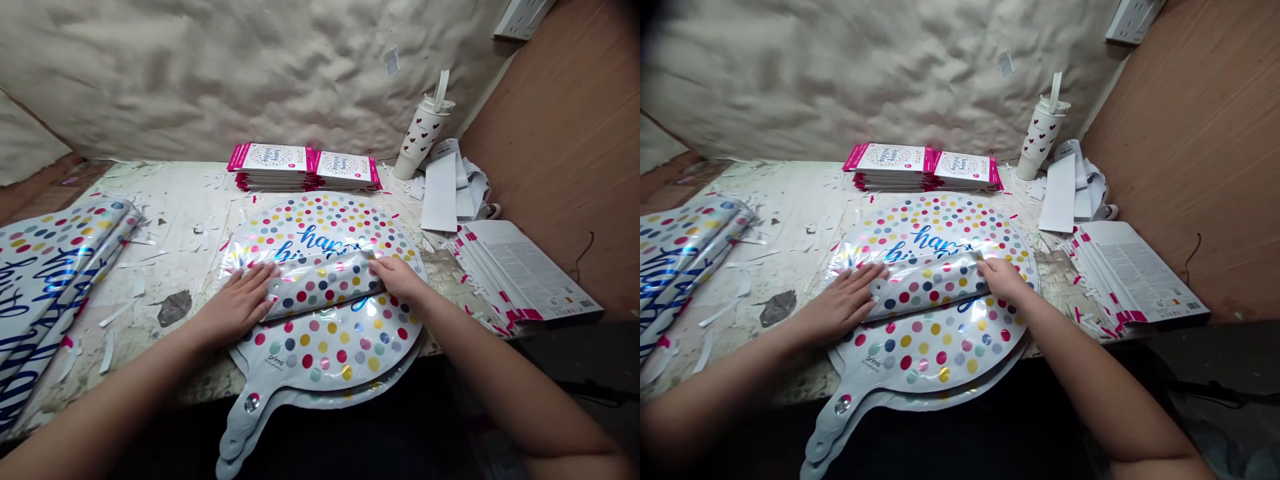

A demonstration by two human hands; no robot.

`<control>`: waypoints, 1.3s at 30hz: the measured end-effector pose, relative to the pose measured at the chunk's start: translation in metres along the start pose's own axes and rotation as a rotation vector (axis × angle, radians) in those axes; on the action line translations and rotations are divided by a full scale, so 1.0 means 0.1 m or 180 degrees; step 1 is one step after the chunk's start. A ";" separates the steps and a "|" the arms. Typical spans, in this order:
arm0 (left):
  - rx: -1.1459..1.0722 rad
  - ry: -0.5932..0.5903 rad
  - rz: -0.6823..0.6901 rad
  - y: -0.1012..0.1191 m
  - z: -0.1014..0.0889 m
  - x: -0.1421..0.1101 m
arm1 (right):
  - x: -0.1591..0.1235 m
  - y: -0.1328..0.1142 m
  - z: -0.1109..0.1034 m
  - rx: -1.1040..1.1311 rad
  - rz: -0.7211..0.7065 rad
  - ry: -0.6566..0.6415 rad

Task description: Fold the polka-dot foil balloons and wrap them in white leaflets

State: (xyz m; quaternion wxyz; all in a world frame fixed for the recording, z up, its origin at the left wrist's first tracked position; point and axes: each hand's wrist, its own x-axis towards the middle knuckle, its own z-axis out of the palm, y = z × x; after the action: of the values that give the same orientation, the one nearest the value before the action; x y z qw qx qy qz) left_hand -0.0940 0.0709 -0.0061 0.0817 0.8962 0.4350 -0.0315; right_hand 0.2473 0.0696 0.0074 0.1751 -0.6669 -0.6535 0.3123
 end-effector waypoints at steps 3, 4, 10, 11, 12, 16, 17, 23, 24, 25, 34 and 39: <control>-0.0093 0.0323 -0.0795 0.06 -0.13 -0.16 | 0.17 -0.06 0.06 -0.0171 0.0199 0.0056; -0.0105 0.0580 -0.0960 0.17 -0.18 -0.16 | 0.22 -0.08 0.07 -0.0248 0.0261 0.0060; -0.0059 0.0469 0.0396 1.02 -0.10 0.12 | 0.23 -0.18 0.05 -0.0734 0.0448 0.0121; -0.0041 0.0323 0.0400 1.07 -0.03 0.16 | 0.16 -0.22 0.07 -0.0832 0.0436 0.0254; -0.0027 0.0224 0.0361 1.09 0.03 0.18 | 0.09 -0.26 0.10 -0.0949 0.0292 0.0437; -0.0048 0.0153 0.0337 1.03 0.18 0.17 | -0.23 -0.33 0.36 -0.1418 -0.1737 0.0548; -0.0062 0.0157 0.0349 1.02 0.18 0.16 | -0.28 -0.30 0.42 -0.1495 -0.2125 0.0325; -0.0048 0.0005 0.0391 1.00 0.11 0.15 | -0.33 0.09 0.41 -0.1857 -0.1692 0.0255; -0.0043 -0.0056 0.0393 1.00 0.09 0.15 | -0.33 0.12 0.36 -0.1950 -0.1885 0.0319; -0.0045 -0.0106 0.0399 1.00 0.08 0.15 | -0.33 0.14 0.31 -0.2062 -0.2102 0.0376; 0.0049 0.0062 -0.0308 1.14 -0.10 0.33 | -0.60 -0.05 0.28 -0.1414 -0.3391 0.1290; -0.0477 0.0149 0.0348 1.12 -0.06 0.29 | -0.82 0.25 0.34 -0.0119 -0.1944 0.1675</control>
State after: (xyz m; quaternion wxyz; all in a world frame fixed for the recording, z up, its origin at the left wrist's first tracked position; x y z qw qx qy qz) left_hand 0.0113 0.0263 0.0092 0.1400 0.9104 0.3884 0.0266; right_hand 0.2481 -0.0188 -0.0188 0.4089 -0.5023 -0.7601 0.0525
